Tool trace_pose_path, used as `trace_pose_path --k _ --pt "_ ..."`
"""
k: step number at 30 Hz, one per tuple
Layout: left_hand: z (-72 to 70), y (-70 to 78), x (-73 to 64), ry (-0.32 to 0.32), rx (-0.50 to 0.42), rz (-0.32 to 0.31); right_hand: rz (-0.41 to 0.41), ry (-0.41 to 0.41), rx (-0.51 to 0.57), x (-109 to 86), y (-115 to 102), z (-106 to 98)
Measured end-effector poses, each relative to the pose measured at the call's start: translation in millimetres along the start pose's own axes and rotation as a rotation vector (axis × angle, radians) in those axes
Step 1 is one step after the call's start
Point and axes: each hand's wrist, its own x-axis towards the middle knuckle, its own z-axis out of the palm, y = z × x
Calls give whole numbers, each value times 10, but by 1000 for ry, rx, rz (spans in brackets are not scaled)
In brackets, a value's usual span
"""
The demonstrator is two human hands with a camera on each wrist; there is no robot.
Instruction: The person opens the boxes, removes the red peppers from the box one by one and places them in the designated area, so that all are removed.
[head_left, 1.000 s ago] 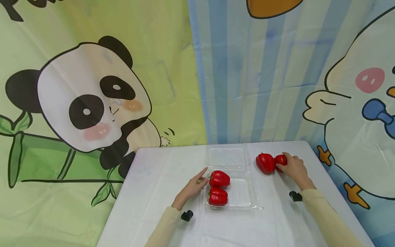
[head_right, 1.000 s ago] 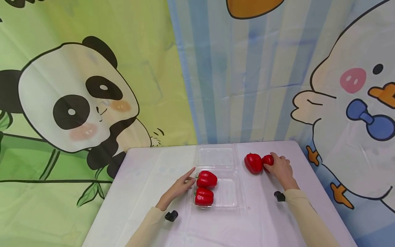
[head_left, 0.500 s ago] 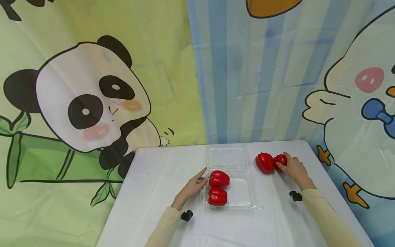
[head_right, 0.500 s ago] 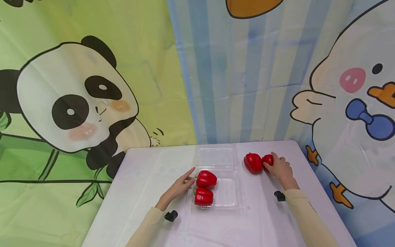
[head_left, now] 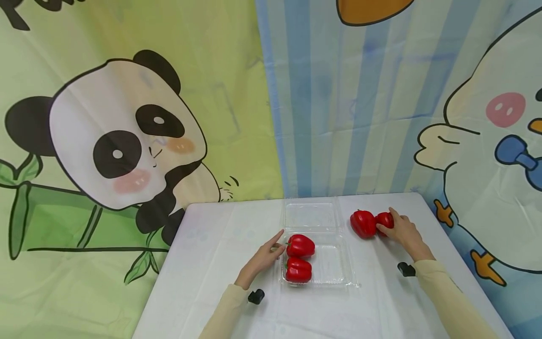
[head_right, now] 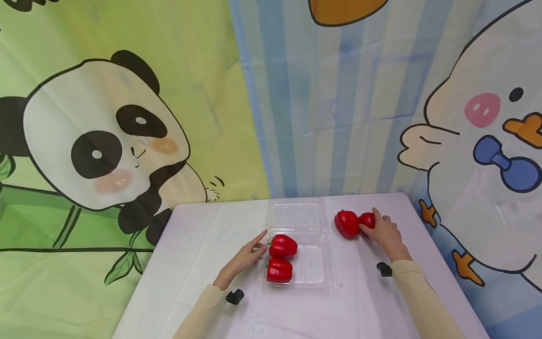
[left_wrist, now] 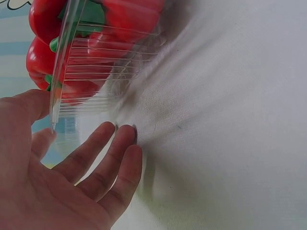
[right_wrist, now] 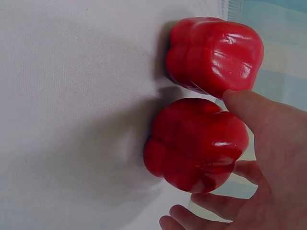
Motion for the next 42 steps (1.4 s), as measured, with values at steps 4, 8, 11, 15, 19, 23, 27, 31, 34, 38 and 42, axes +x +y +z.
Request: trace_pose_path --k 4,8,11,15,19,23,27,31,34,38,42 --pt "4 5 0 3 -3 5 -2 3 7 3 6 0" --pt "7 18 2 7 -7 19 -4 10 2 19 19 10" --pt "8 24 2 8 -4 25 -8 13 -3 23 27 21" --pt "12 19 3 6 1 22 -12 11 -7 11 17 26" --pt "10 10 4 5 0 20 -24 13 -17 -19 -2 19" --pt "6 5 4 5 -6 26 -46 19 -21 -56 -12 17" --pt "1 -2 0 6 -6 33 -55 24 -20 -79 -18 13" --pt "-2 2 -8 7 -7 33 -50 22 -19 -83 -14 14" --pt "-5 9 -13 7 -8 32 -46 20 -16 -89 -12 17" --pt "-4 16 -13 7 -8 33 -45 15 -16 -91 2 22" --pt "0 18 -10 5 -8 30 -46 8 -20 -86 3 11"
